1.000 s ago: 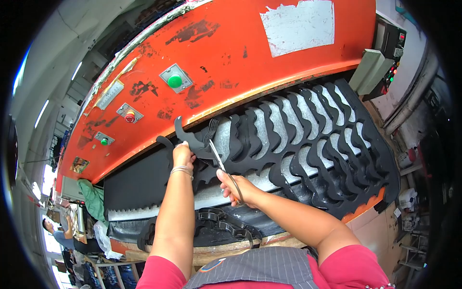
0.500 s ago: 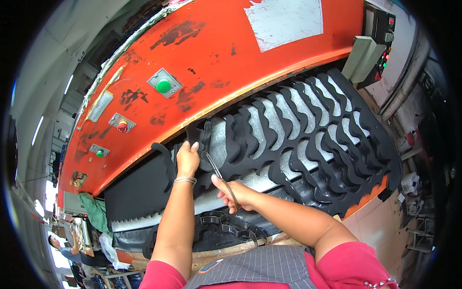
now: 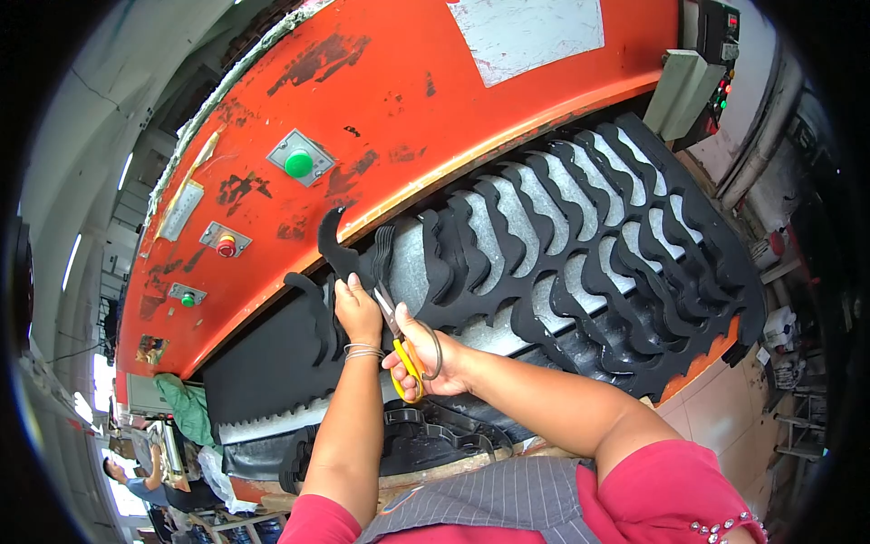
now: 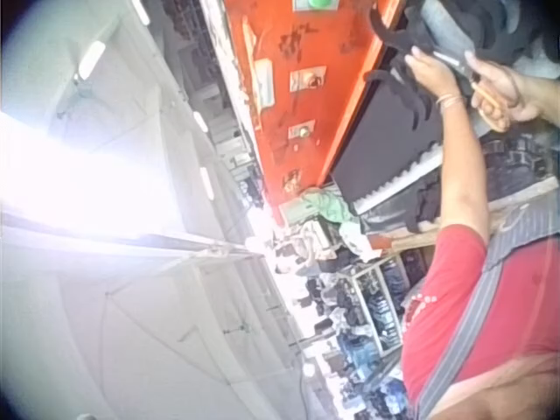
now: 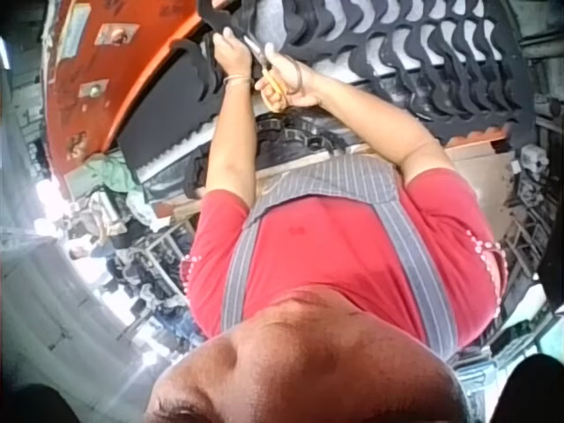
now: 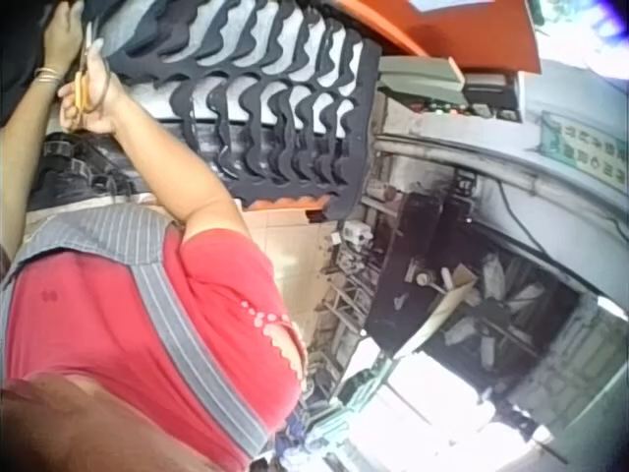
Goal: Cutting shoe upper components using a die press machine and trimming them with scissors.
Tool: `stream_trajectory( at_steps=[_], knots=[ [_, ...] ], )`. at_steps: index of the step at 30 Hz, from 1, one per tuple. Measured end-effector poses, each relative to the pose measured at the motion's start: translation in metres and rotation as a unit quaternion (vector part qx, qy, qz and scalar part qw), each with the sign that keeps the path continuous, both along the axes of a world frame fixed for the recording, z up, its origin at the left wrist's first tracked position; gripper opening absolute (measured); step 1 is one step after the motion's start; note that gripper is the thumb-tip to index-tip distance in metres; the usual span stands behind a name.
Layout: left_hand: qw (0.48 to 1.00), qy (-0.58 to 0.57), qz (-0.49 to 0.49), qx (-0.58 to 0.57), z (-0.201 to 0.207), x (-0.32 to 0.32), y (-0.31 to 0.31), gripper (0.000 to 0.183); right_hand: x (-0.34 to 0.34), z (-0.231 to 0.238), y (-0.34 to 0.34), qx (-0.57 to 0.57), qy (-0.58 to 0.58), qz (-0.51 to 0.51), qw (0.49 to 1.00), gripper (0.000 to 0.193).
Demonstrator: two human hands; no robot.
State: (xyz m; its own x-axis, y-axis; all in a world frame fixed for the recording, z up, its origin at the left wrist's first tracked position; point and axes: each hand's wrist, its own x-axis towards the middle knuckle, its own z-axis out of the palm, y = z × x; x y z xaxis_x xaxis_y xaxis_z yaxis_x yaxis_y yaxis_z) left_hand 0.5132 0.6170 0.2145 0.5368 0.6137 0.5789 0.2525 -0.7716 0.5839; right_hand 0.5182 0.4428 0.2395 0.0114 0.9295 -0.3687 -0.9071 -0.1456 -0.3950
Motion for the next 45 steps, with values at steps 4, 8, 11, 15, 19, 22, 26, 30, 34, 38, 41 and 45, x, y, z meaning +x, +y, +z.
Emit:
stream_trajectory(
  at_steps=[4, 8, 11, 15, 19, 22, 26, 30, 34, 38, 41, 45],
  knots=[
    [1.000, 0.001, -0.002, 0.006, 0.004, -0.001, -0.001, 0.031, 0.000, 0.002, 0.001, 0.022, 0.033, 0.023, 0.999, 0.091],
    [1.000, 0.000, -0.003, 0.007, 0.003, -0.001, 0.000, 0.031, -0.001, 0.002, 0.006, 0.036, 0.055, 0.015, 0.998, 0.091],
    [0.999, -0.024, 0.005, 0.029, -0.003, -0.004, -0.002, 0.032, -0.006, 0.000, 0.006, 0.019, 0.041, 0.009, 0.999, 0.092],
    [0.998, -0.055, -0.008, 0.021, -0.003, -0.006, -0.009, 0.033, -0.005, 0.004, 0.005, 0.003, 0.033, 0.017, 0.999, 0.093],
    [0.999, -0.037, -0.024, 0.019, 0.000, -0.009, -0.013, 0.033, 0.014, 0.010, 0.017, 0.006, 0.036, 0.008, 0.999, 0.094],
    [0.994, -0.108, -0.020, -0.016, 0.018, -0.019, -0.021, 0.033, 0.012, -0.005, 0.032, -0.030, -0.005, -0.027, 0.999, 0.094],
    [0.982, -0.163, -0.051, -0.085, 0.048, -0.057, 0.002, 0.026, -0.006, -0.022, 0.035, -0.046, -0.077, -0.050, 0.995, 0.092],
    [0.909, -0.202, -0.155, -0.330, 0.091, -0.157, 0.059, 0.015, -0.026, -0.031, -0.001, -0.066, -0.064, -0.050, 0.995, 0.091],
    [0.879, -0.111, -0.139, -0.442, 0.121, -0.296, 0.101, 0.016, -0.031, -0.047, -0.046, -0.051, -0.111, -0.068, 0.990, 0.083],
    [0.915, 0.251, 0.021, -0.315, 0.111, -0.401, 0.133, 0.024, -0.044, -0.027, -0.042, -0.056, -0.128, -0.066, 0.988, 0.081],
    [0.858, 0.453, 0.051, -0.235, 0.070, -0.425, 0.142, 0.026, -0.063, -0.018, -0.046, -0.059, -0.163, -0.054, 0.983, 0.081],
    [0.817, 0.556, 0.153, -0.021, 0.039, -0.374, 0.121, 0.039, -0.073, -0.032, -0.063, -0.065, -0.137, -0.049, 0.987, 0.082]
  ],
)
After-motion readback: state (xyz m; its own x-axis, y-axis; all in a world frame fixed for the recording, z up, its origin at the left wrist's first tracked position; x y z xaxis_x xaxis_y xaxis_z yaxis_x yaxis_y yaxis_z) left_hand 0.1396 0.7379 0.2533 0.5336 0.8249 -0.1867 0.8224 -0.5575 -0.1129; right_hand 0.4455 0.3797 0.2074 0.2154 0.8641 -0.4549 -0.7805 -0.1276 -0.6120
